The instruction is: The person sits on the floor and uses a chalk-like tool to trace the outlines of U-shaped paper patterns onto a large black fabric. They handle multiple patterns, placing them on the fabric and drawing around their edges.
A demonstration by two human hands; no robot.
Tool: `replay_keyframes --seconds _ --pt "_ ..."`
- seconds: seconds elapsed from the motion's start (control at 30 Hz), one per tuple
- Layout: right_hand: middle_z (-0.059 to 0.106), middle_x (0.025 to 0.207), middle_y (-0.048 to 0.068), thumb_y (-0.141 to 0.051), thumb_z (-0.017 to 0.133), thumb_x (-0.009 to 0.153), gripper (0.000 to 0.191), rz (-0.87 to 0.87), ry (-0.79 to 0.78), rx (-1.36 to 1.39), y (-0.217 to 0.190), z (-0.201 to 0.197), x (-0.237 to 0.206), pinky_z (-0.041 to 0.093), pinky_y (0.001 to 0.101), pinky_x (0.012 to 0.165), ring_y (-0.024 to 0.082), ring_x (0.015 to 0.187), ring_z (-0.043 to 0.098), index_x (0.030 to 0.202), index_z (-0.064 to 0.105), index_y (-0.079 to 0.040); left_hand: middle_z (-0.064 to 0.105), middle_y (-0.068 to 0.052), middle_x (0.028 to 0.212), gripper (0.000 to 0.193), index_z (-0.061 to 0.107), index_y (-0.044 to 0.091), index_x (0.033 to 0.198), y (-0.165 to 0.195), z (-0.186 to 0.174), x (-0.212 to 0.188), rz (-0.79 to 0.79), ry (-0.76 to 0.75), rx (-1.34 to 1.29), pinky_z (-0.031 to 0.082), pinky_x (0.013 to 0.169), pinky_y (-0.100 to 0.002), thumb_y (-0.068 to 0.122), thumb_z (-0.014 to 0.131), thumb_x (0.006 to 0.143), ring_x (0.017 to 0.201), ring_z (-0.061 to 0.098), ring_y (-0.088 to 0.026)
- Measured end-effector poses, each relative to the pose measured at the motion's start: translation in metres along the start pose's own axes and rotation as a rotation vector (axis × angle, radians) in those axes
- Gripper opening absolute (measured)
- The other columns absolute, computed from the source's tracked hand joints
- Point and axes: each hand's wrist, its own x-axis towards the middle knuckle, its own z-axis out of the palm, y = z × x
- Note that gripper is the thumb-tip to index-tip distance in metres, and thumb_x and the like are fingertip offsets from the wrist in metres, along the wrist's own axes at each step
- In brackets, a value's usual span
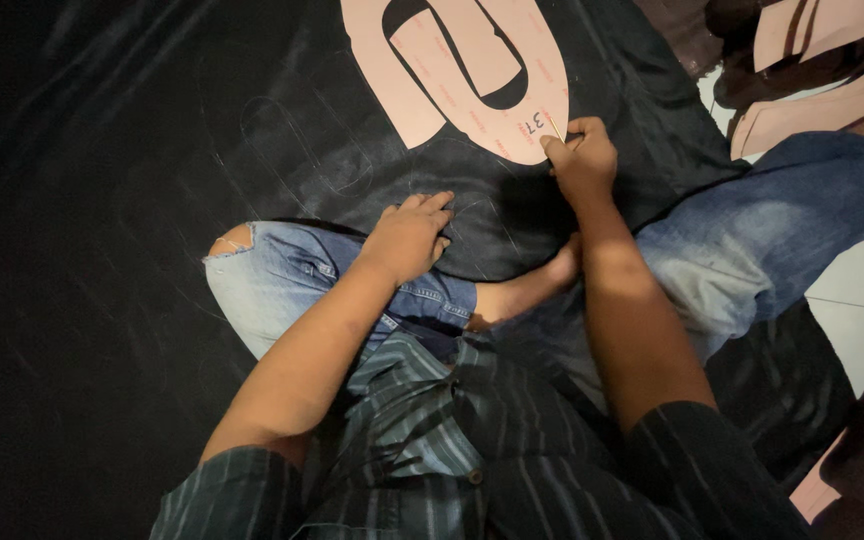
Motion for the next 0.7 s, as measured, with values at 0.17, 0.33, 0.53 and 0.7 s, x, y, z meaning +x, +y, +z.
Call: replay_keyframes --seconds 0.17,0.33,0.53,0.7 --pt "0.067 0.069 0.003 -0.021 0.084 0.082 0.042 0.072 0.008 -0.002 -0.001 0.001 0.0 0.053 0.0285 0.055 0.012 0.055 0.065 0.112 0.064 0.001 0.047 0.0 0.154 0.045 0.066 0.009 0.129 0.0 0.0 0.0 0.005 0.011 0.009 0.047 0.098 -0.048 0.022 0.071 0.086 0.132 0.048 -0.026" --pt "0.067 0.07 0.004 -0.02 0.084 0.084 0.04 0.035 0.008 0.014 0.001 0.001 0.0 0.053 0.0278 0.054 0.012 0.056 0.065 0.112 0.064 0.002 0.047 0.0 0.153 0.045 0.066 0.01 0.129 0.001 -0.002 0.0 -0.001 0.002 0.004 0.046 0.099 -0.048 0.021 0.071 0.086 0.132 0.048 -0.026" --pt "0.066 0.07 0.003 -0.018 0.084 0.083 0.042 0.053 0.007 0.036 -0.001 0.001 0.001 0.052 0.0277 0.053 0.012 0.055 0.064 0.113 0.062 0.002 0.048 -0.001 0.153 0.045 0.066 0.009 0.128 -0.001 -0.001 0.001 0.009 0.018 -0.008 0.046 0.099 -0.048 0.021 0.071 0.086 0.131 0.049 -0.027" --pt "0.066 0.07 0.003 -0.019 0.083 0.084 0.041 0.072 -0.008 0.037 -0.003 -0.001 -0.002 0.053 0.0273 0.054 0.011 0.056 0.065 0.112 0.063 0.001 0.049 -0.007 0.153 0.046 0.066 0.008 0.131 -0.012 0.006 0.004 -0.002 0.083 -0.161 0.048 0.101 -0.049 0.019 0.071 0.087 0.13 0.053 -0.03"
